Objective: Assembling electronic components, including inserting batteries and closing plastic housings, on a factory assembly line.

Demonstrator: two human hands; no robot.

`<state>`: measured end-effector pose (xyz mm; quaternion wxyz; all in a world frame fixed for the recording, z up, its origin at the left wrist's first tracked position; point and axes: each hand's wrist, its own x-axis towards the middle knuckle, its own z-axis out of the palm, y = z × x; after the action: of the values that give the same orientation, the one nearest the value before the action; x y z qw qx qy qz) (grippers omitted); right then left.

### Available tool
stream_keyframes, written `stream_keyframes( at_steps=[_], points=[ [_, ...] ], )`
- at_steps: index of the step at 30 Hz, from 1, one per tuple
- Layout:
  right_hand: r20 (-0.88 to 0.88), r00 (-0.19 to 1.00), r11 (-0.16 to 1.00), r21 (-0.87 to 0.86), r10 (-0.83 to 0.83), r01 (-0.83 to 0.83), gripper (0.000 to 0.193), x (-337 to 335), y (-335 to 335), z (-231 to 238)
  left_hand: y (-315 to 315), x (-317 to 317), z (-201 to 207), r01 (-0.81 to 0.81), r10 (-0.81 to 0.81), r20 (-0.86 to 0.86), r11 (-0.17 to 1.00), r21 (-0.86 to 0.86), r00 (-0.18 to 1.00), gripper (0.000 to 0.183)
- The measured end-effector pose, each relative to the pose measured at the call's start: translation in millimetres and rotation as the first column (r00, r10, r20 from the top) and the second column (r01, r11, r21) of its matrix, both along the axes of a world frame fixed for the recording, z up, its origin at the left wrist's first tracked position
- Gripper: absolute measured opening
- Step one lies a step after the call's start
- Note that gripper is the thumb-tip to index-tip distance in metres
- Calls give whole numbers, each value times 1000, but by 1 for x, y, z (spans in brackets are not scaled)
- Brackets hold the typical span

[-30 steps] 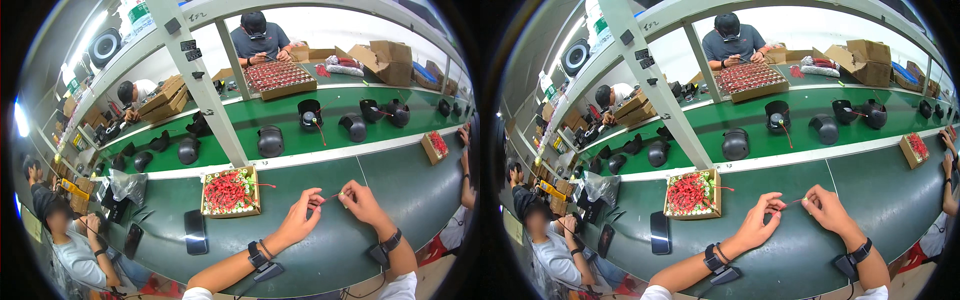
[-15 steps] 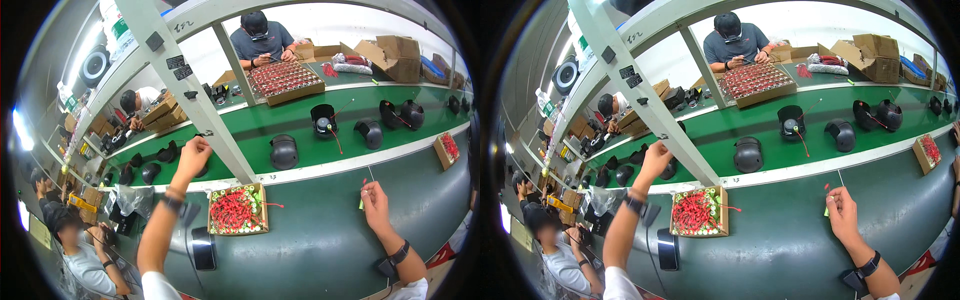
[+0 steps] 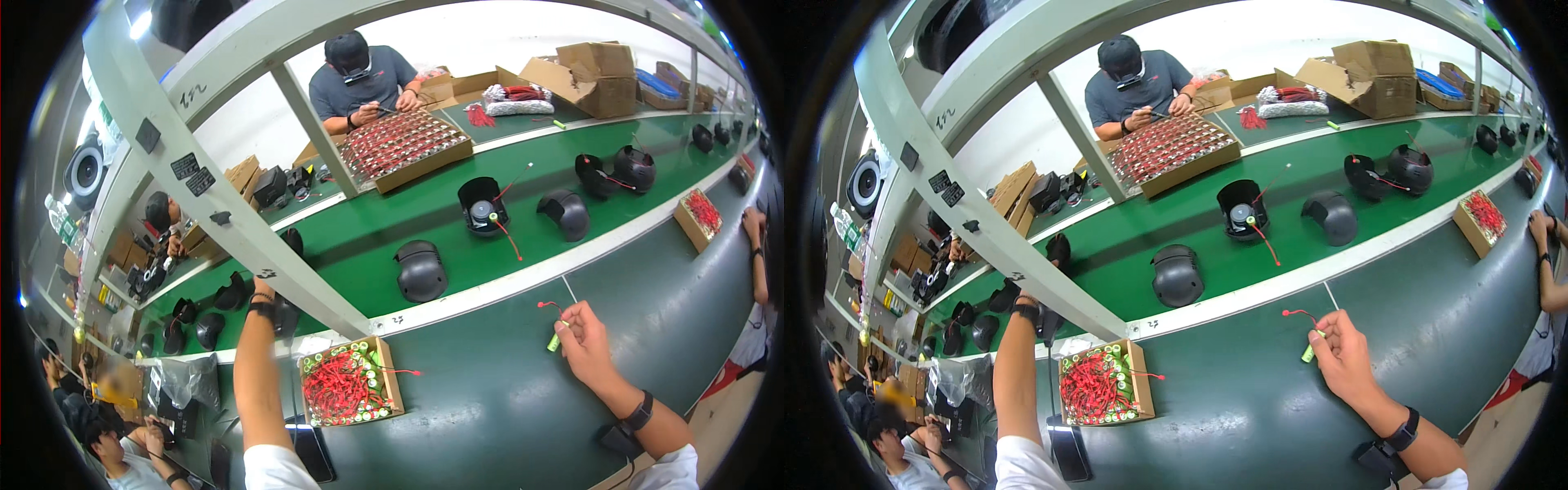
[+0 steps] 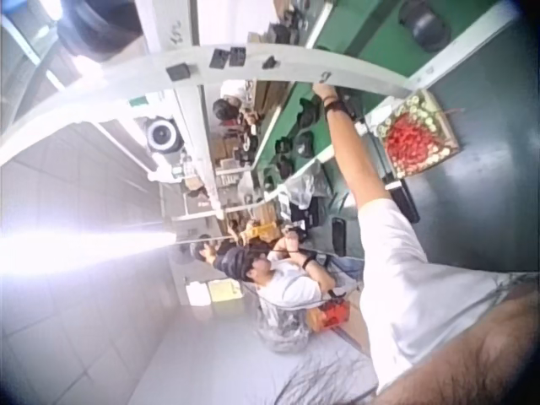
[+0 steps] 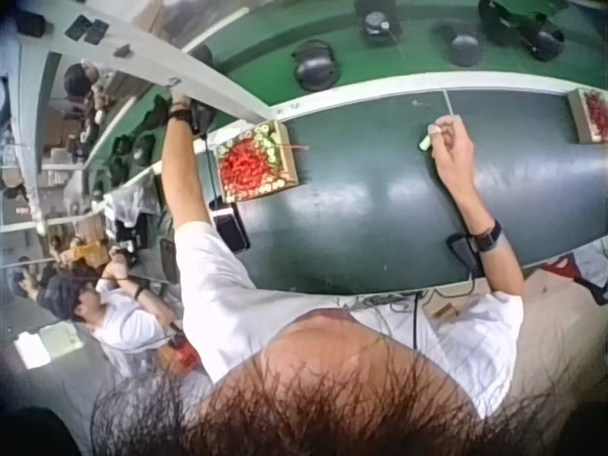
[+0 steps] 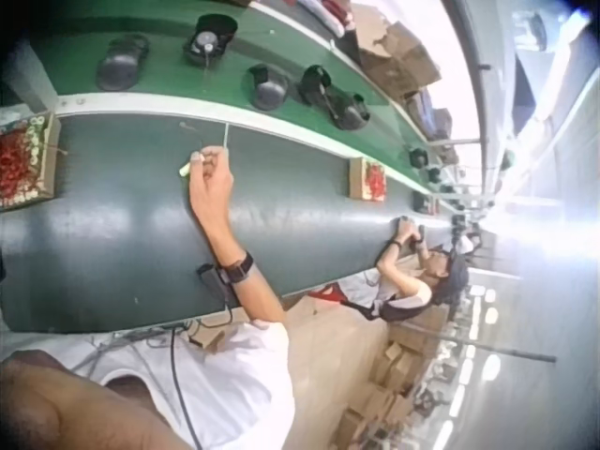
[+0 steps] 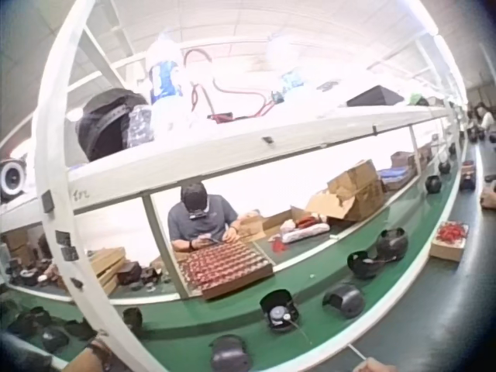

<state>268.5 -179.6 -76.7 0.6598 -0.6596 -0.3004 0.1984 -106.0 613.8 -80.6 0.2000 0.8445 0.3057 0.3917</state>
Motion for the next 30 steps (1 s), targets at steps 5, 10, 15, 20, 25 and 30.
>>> stream_keyframes(
  at_steps=[5, 10, 15, 20, 25, 30],
  points=[
    [12, 990, 988, -62, -143, 143, 20, 9, -6, -12, -201, 102, 46, -184, 202, -169, 976, 113, 965, 32],
    [-145, 989, 992, 126, -3, 21, 28, 21, 1, -3, -386, -30, 164, -161, 161, -26, 987, -12, 987, 30],
    [-121, 981, 932, 348, 154, -103, 28, -9, 1, 26, -585, -15, 158, 111, -125, -152, 989, -100, 980, 50],
    [77, 991, 894, 427, 110, -132, 39, -57, -35, 62, -666, 86, 85, 397, -439, -184, 889, -229, 879, 54],
    [285, 958, 857, 486, 29, -171, 42, -58, -44, 52, -692, 141, 30, 577, -589, -15, 795, -189, 808, 66],
    [559, 815, 929, 199, 154, -312, 27, -49, -42, 39, -700, 155, 4, 619, -601, 153, 743, -254, 784, 125]
  ],
)
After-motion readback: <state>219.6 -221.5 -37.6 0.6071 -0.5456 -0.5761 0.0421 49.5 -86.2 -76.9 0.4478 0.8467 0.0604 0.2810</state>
